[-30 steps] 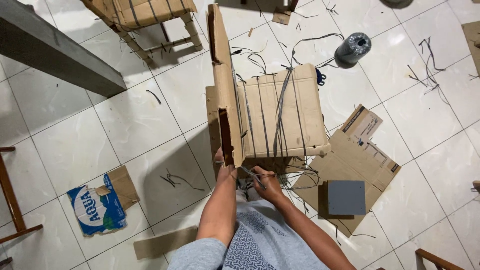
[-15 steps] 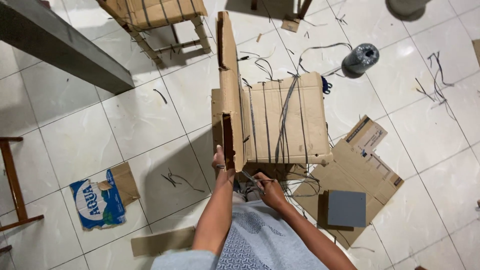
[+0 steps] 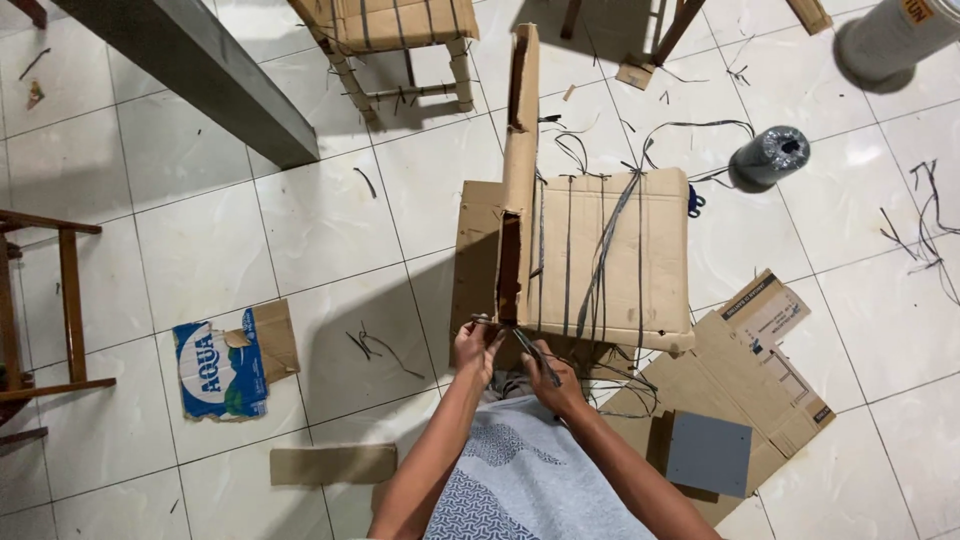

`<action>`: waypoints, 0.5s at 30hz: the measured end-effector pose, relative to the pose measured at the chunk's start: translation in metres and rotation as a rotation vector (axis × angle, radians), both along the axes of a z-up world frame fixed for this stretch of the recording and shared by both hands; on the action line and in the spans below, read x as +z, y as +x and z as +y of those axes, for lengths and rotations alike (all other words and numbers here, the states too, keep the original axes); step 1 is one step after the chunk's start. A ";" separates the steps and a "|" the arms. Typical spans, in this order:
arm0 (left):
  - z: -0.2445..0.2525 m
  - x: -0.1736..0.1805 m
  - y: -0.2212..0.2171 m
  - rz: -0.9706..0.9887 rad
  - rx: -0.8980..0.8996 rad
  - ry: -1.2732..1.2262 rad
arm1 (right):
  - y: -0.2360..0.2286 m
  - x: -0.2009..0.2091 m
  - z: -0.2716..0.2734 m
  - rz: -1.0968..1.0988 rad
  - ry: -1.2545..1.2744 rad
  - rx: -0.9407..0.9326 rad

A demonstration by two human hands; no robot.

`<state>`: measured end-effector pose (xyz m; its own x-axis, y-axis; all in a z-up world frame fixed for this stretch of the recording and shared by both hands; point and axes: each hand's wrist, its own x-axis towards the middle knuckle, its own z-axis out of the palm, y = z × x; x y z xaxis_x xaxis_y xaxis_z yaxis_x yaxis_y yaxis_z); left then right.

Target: Assembling a cardboard chair by threading and securing plastic wires through pre-cut holes

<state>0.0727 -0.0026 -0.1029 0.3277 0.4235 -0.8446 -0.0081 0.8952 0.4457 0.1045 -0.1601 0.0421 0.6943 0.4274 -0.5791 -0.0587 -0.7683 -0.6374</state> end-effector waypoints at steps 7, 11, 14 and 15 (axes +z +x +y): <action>0.001 -0.006 -0.020 -0.116 -0.048 0.007 | -0.004 -0.019 0.022 -0.391 0.033 -0.039; -0.005 0.000 -0.024 -0.152 -0.248 0.183 | -0.011 -0.013 0.022 -0.401 0.088 -0.129; -0.009 0.012 -0.020 -0.109 -0.425 0.345 | -0.019 -0.016 0.021 -0.330 0.056 -0.193; -0.007 0.007 -0.017 -0.112 -0.428 0.348 | -0.019 -0.022 0.018 -0.333 0.058 -0.197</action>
